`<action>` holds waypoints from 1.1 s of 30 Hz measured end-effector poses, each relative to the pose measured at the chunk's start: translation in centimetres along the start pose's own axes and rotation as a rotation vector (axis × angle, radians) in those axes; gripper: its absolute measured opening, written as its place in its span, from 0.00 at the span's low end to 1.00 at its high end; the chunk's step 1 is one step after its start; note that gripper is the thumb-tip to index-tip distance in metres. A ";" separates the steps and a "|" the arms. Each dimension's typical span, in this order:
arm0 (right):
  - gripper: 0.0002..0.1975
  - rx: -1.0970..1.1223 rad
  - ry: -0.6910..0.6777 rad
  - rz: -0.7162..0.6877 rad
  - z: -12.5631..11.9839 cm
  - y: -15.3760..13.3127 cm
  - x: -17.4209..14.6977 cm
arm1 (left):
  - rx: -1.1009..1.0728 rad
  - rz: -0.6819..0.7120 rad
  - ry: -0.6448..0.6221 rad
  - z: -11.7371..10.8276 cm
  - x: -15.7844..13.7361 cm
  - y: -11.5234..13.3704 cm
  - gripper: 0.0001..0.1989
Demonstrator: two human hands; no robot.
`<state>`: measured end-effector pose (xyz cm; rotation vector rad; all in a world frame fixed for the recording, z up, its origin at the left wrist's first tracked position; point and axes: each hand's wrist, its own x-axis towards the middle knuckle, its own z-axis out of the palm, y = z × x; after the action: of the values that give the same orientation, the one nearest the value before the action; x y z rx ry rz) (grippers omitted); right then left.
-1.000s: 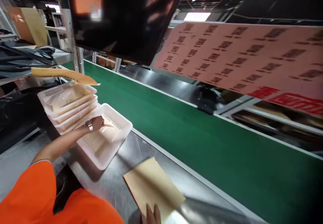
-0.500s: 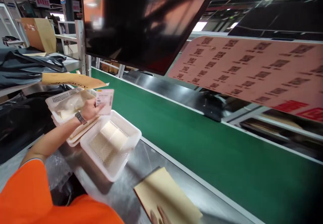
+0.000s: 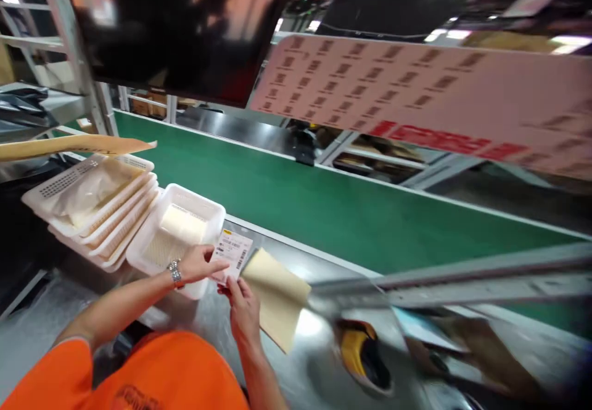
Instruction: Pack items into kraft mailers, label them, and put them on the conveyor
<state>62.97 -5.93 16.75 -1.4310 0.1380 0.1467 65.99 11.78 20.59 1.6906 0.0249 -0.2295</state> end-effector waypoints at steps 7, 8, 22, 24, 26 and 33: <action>0.27 0.237 0.086 0.083 -2.2 0.4 -1.9 | 0.002 -0.178 -0.157 4.7 0.1 -4.4 0.16; 0.26 0.278 0.106 0.098 -2.8 0.5 -2.2 | 0.006 -0.180 -0.149 5.3 0.2 -4.6 0.15; 0.28 0.325 0.239 0.131 -11.2 0.8 -5.0 | -0.052 -0.264 -0.195 14.1 0.2 -3.9 0.11; 0.30 0.311 0.245 0.133 -12.6 0.8 -5.4 | -0.060 -0.264 -0.201 15.5 0.0 -3.9 0.13; 0.31 0.300 0.250 0.131 -14.0 0.9 -5.8 | -0.055 -0.266 -0.219 16.9 0.0 -3.9 0.13; 0.33 0.209 0.358 0.068 -18.3 2.3 -6.9 | 0.191 -0.057 -0.060 21.7 -0.9 -4.2 0.19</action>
<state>55.67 -23.84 13.27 -1.2336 0.4832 -0.0689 61.52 -8.94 14.13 1.8740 0.0062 -0.3337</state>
